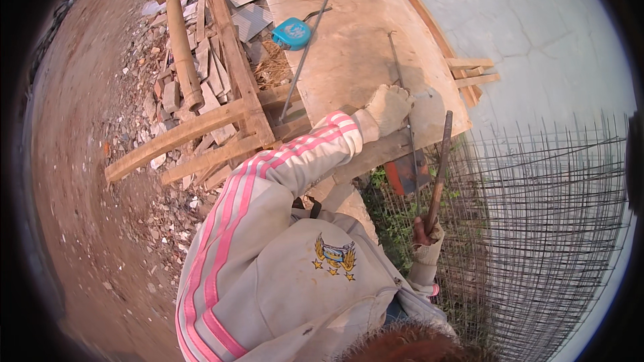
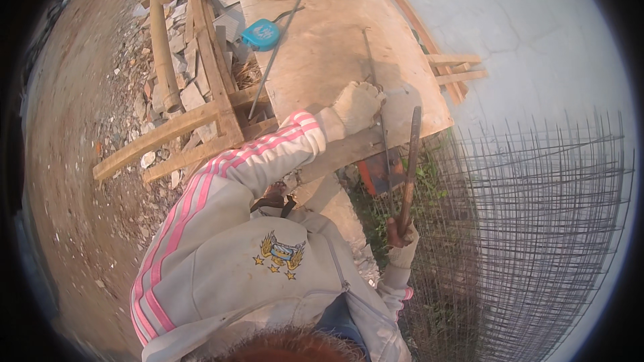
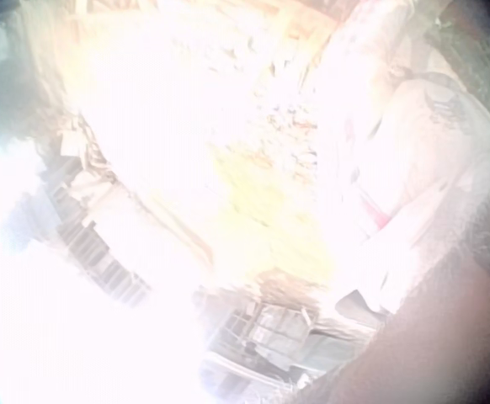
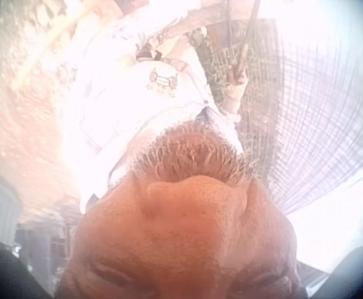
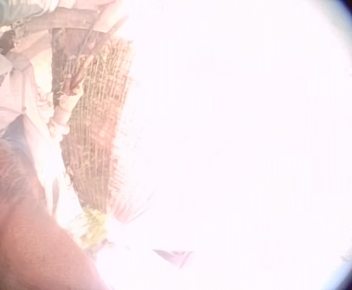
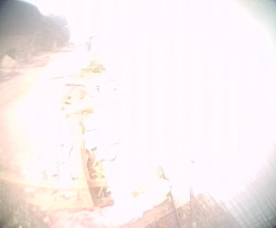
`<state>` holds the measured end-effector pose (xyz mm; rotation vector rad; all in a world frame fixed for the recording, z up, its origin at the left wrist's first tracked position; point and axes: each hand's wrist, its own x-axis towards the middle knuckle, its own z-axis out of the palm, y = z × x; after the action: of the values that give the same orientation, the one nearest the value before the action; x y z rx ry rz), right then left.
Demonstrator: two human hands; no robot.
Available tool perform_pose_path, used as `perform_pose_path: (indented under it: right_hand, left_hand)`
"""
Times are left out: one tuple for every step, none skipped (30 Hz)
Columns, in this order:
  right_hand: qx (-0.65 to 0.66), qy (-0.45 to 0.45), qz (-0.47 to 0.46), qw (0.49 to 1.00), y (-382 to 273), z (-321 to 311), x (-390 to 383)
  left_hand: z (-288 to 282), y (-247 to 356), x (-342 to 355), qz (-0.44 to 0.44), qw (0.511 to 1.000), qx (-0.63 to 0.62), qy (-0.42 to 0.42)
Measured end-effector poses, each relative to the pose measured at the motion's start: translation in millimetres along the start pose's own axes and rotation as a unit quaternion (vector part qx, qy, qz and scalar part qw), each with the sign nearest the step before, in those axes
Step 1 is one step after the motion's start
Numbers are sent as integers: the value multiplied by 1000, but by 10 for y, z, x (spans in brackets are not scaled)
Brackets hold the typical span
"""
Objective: The person repeatedly bends thin metal rods using a long metal bar as a lever against a wooden workbench. They position each rod, apply force with the bar, and release it, repeating the process for multiple rods.
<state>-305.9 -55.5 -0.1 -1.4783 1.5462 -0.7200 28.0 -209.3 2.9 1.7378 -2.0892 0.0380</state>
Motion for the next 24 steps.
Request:
perform_pose_path:
  right_hand:
    - [-11, 4, -5, 1000, -4, 1, -8]
    - [-33, 6, -7, 999, -10, 1, -12]
    - [-26, 4, -12, 1000, -17, 0, -16]
    - [-29, 2, -13, 1000, -27, 0, -16]
    - [-38, -1, -13, 999, -36, 2, -14]
    - [-24, -3, -6, 1000, -44, 6, -9]
    - [-17, -7, 1, 1000, -49, 12, -7]
    - [-25, 1, 23, 999, -53, 21, -2]
    - [-8, -6, -3, 1000, -54, 28, -5]
    - [-8, -1, -13, 1000, -54, 39, -3]
    - [-35, 12, 8, 999, -55, 46, -13]
    - [-1, 12, -9, 1000, -55, 59, -21]
    - [-6, 18, 15, 1000, -59, 64, -28]
    - [39, 11, 29, 999, -64, 65, -48]
    - [75, 5, 52, 996, -76, 64, -56]
    - [78, 4, 67, 995, -92, 60, -77]
    - [83, 1, 78, 993, -112, 61, -82]
    - [92, -7, 72, 993, -136, 52, -91]
    - [71, 8, 45, 996, -161, 42, -101]
    - [52, 19, 5, 998, -183, 18, -121]
    - [21, 29, -51, 998, -200, -9, -96]
    - [26, 39, -59, 997, -206, -47, -67]
    - [16, 46, -72, 996, -199, -125, -78]
    - [-13, 55, -65, 996, -171, -215, -98]
  left_hand:
    - [2, 4, -3, -1, 1000, 0, -1]
    - [1, 8, -2, -2, 1000, 0, -3]
    - [-1, 12, -1, -4, 1000, 1, -1]
    - [-6, 14, 0, -5, 1000, 2, 0]
    - [-12, 14, 6, -7, 1000, 3, -5]
    - [-16, 14, 12, -3, 1000, 1, -3]
    - [-17, 11, 18, -2, 1000, -2, -6]
    - [-17, 2, 25, 0, 1000, -3, -9]
    - [-9, -3, 29, -12, 1000, -22, -14]
    - [1, -14, 40, -24, 999, -42, -19]
    - [21, -13, 40, -29, 997, -67, -15]
    - [45, -25, 44, -26, 996, -79, -21]
    - [72, -34, 48, -18, 995, -95, -16]
    - [105, -34, 38, -3, 997, -72, 8]
    - [132, -33, 37, 2, 999, -43, 9]
    - [155, -29, 48, -11, 997, -73, 6]
    - [169, -23, 49, -27, 994, -102, -8]
    - [180, -2, 32, -27, 996, -82, -32]
    - [171, -3, 43, -19, 997, -62, -37]
    - [155, -8, 57, -12, 999, -37, -35]
    - [141, 10, 59, -22, 999, -36, -34]
    - [117, 8, 83, -20, 998, -34, -41]
    - [102, 23, 83, -24, 998, -33, -46]
    - [90, 38, 80, -28, 998, -35, -50]
